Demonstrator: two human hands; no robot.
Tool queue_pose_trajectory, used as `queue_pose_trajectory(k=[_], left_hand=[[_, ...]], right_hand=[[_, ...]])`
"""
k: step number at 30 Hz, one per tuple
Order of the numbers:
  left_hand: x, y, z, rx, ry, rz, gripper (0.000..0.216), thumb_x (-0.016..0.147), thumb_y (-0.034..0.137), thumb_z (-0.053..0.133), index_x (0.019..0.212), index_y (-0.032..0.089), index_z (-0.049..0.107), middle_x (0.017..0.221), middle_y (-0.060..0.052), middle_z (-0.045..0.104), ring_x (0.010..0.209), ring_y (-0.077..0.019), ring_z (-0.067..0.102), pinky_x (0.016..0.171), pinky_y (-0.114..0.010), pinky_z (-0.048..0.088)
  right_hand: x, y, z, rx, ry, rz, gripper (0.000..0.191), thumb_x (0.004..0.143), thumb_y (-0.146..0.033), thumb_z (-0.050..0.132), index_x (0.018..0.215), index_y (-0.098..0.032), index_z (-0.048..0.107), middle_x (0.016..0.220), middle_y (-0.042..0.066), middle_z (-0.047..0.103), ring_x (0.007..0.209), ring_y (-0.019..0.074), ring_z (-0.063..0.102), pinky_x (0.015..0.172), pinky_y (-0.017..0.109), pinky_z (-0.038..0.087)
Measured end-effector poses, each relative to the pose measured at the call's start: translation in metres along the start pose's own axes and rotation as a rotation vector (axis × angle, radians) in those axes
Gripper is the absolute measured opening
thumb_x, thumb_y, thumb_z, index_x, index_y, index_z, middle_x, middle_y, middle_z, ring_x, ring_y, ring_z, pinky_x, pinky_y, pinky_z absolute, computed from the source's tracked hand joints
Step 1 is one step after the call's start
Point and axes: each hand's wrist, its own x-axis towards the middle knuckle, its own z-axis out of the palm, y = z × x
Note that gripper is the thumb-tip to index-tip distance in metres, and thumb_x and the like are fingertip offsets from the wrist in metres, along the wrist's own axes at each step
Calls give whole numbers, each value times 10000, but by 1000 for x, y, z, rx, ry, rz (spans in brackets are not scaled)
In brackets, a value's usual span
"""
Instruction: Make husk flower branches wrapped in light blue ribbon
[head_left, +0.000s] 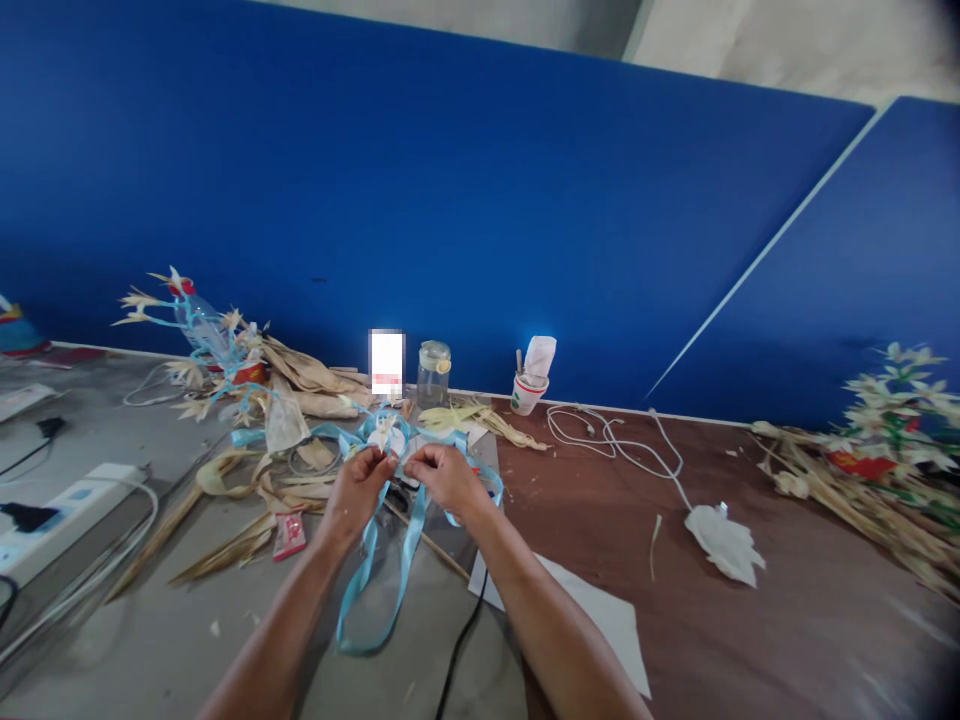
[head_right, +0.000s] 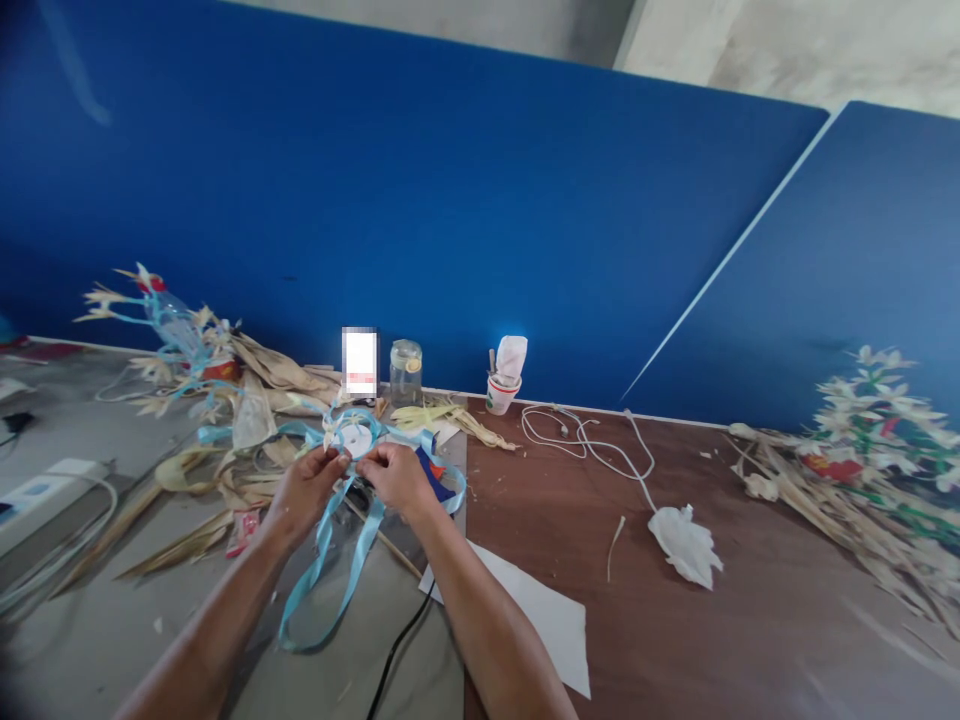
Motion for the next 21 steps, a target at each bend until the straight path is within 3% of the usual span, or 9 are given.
queue_pose_trajectory(k=[4,8,12,16,21], left_hand=[[3,-8,-3,96,4,36,217,691,363,615,646,166,537,558,44,475,531,-101,405,527,-219,331],[4,-9,-6,204,25,103,204,704,355,599,632,168,562,574,30,496,568,-122,430,545,-230,331],[4,-7,-6,221,27,137,204,712,348,595,615,171,565,577,25,509,585,-132,442,580,-242,345],[5,-9,-7,195,24,128,198,705,343,610,609,171,588,598,14,537,619,-139,479,625,-242,371],[2,-2,-5,66,2,54,229,682,376,650,604,169,590,584,18,540,586,-129,481,580,-231,378]], right_hand=[[-1,0,1,51,-15,-24,19,633,-172,611,615,-171,617,593,-39,575,593,101,491,589,223,375],[-1,1,6,328,-72,161,119,585,-219,660,661,-164,586,514,-65,516,473,73,444,478,208,337],[0,2,10,551,-136,342,257,529,-292,726,662,-165,545,451,-96,435,367,35,312,395,203,193],[0,2,13,532,-159,382,281,488,-303,767,639,-163,576,421,-108,415,357,23,239,405,217,124],[-2,1,14,533,-109,350,304,436,-292,799,592,-151,581,461,-84,489,385,21,268,427,220,132]])
